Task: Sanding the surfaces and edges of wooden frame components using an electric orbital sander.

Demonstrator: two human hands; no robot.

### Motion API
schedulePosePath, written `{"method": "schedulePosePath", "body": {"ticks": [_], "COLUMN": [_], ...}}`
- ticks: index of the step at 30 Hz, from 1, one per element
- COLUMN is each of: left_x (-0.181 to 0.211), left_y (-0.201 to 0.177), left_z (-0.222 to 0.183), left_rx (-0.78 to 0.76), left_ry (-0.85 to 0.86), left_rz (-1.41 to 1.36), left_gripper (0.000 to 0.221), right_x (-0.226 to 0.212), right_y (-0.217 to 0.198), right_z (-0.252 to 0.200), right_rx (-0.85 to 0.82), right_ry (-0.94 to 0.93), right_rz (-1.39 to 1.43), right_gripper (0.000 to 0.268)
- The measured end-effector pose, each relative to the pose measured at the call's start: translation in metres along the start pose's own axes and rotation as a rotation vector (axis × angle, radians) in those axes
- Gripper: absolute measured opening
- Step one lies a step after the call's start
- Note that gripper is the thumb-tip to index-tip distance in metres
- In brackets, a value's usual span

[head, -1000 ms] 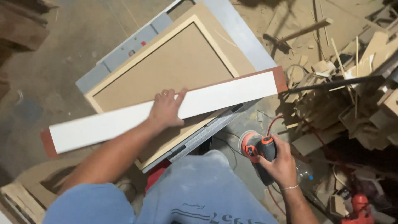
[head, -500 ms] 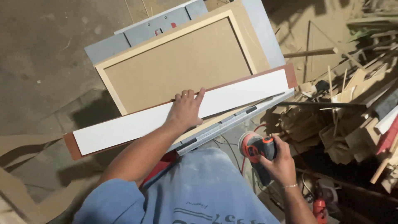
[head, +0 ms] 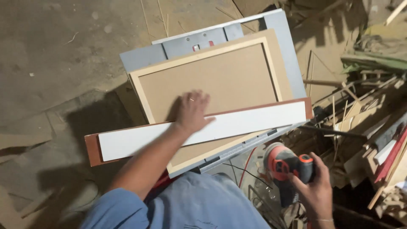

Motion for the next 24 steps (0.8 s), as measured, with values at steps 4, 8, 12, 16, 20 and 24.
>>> {"method": "schedulePosePath", "body": {"ticks": [4, 8, 12, 16, 20, 24], "left_x": [-0.111, -0.175, -0.182, -0.18, -0.174, -0.178], "left_y": [-0.006, -0.02, 0.026, 0.026, 0.005, 0.0], "left_z": [0.009, 0.021, 0.019, 0.016, 0.01, 0.01], "left_rx": [0.128, 0.305, 0.04, 0.058, 0.154, -0.074], "left_ry": [-0.374, -0.464, -0.437, -0.415, -0.408, -0.44], "left_rz": [-0.077, -0.031, 0.088, 0.117, 0.165, 0.132], "left_gripper": [0.093, 0.101, 0.1, 0.097, 0.097, 0.096], "right_x": [-0.043, -0.092, -0.132, -0.151, -0.145, -0.135], "right_y": [-0.021, -0.029, -0.034, -0.024, 0.017, 0.073], "right_z": [0.019, 0.053, 0.082, 0.119, 0.177, 0.221], "right_rx": [0.064, 0.124, 0.104, 0.127, 0.083, -0.003], "right_ry": [-0.137, -0.214, -0.235, -0.325, -0.57, -0.248], "right_rz": [0.004, -0.099, 0.027, -0.027, 0.091, -0.009], "right_gripper": [0.086, 0.084, 0.082, 0.08, 0.083, 0.095]}}
Point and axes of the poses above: each hand's wrist, its own z-axis towards the middle knuckle, its own y-axis out of the palm, x = y × z, the point moved 8 cm from there along z, towards the middle knuckle, and after that the axes turned 3 degrees about x, right-handed, at the moved point
